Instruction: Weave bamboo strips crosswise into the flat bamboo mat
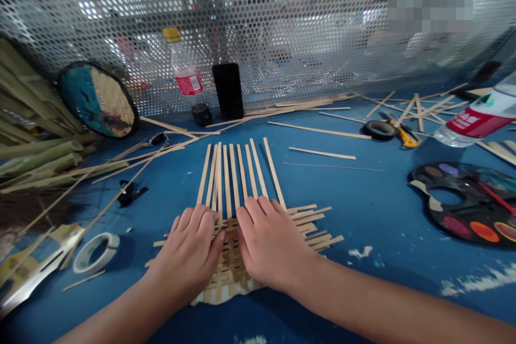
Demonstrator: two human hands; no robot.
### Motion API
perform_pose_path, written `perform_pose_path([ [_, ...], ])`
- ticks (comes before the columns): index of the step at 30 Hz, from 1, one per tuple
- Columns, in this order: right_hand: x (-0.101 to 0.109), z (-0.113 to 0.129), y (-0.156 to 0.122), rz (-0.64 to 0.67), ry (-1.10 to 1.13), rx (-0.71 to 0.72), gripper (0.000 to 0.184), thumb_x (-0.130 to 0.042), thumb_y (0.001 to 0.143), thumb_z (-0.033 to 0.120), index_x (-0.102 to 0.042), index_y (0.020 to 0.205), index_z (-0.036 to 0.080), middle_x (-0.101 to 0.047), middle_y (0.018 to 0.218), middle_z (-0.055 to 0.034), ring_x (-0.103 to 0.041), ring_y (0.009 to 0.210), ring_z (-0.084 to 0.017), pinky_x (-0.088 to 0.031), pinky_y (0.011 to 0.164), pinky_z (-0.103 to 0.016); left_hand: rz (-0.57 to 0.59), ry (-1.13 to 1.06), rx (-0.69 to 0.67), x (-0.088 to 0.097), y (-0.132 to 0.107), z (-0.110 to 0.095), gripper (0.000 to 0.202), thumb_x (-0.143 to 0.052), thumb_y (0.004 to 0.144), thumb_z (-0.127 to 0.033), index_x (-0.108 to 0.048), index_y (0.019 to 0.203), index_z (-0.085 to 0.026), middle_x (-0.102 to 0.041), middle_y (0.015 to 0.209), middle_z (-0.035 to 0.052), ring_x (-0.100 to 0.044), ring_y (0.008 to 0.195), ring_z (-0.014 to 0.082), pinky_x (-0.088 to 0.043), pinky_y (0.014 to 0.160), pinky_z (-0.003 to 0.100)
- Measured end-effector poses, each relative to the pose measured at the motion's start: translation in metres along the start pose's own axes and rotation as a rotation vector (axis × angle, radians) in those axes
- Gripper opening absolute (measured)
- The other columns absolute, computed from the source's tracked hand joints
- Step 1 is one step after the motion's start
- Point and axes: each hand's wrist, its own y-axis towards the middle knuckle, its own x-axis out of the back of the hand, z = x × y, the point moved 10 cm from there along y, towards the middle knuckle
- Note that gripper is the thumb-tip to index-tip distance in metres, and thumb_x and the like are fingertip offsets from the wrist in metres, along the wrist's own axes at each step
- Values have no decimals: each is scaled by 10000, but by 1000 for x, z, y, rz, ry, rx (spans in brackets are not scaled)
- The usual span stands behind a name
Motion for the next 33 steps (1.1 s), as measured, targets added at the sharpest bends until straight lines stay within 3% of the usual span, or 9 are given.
perform_pose_path([
  [5, 4, 0, -2, -2, 24, -1, 118, -450, 919, 196, -562, 891, 170, -561, 917, -78, -472, 836, -235, -362, 754, -394, -29, 70, -3, 5, -3, -3, 154, -396, 947, -238, -528, 904, -172, -568, 959, 110, -504, 849, 261, -450, 738, 436],
  [8, 4, -7, 0, 29, 118, -42, 156, -427, 945, 187, -575, 897, 174, -565, 922, -69, -479, 848, -230, -369, 760, -395, -81, 107, -71, 13, -3, -11, 187, -398, 944, -195, -548, 1046, -149, -582, 1064, 133, -526, 937, 275, -457, 796, 447],
  [10, 5, -13, 2, 41, 191, -67, 190, -406, 959, 174, -585, 894, 173, -568, 914, -63, -481, 849, -223, -378, 767, -394, -30, 66, -90, 11, 0, -15, 229, -383, 938, -160, -543, 1102, -151, -582, 1093, 126, -530, 961, 274, -461, 813, 458],
  [13, 5, -17, 3, 36, 242, -87, 203, -400, 948, 134, -592, 894, 169, -573, 921, -63, -479, 861, -222, -393, 789, -403, 68, -28, -13, 2, 4, -11, 198, -378, 937, -170, -552, 1031, -164, -580, 1053, 104, -530, 934, 269, -475, 794, 466],
  [19, 2, -8, -1, -9, 92, -41, 139, -489, 847, 77, -591, 902, 153, -581, 970, -96, -477, 901, -264, -424, 796, -441, -27, 66, -36, 0, 3, -19, 263, -406, 908, -100, -547, 1124, -154, -588, 1106, 96, -523, 978, 261, -472, 834, 436],
  [24, 0, 5, -2, -43, 122, 72, 209, -462, 856, 42, -595, 993, 126, -592, 1045, -122, -497, 921, -248, -460, 848, -417, -18, 90, -33, -2, 3, -25, 252, -402, 893, -73, -558, 1075, -150, -604, 1095, 91, -526, 983, 261, -463, 858, 449],
  [33, -7, 4, 3, -3, 189, 66, 158, -434, 904, 74, -579, 918, 133, -586, 967, -108, -483, 850, -227, -461, 796, -414, -1, -13, 46, 1, 7, -20, 179, -418, 871, -96, -529, 974, -190, -589, 1029, 65, -518, 938, 261, -454, 813, 466],
])
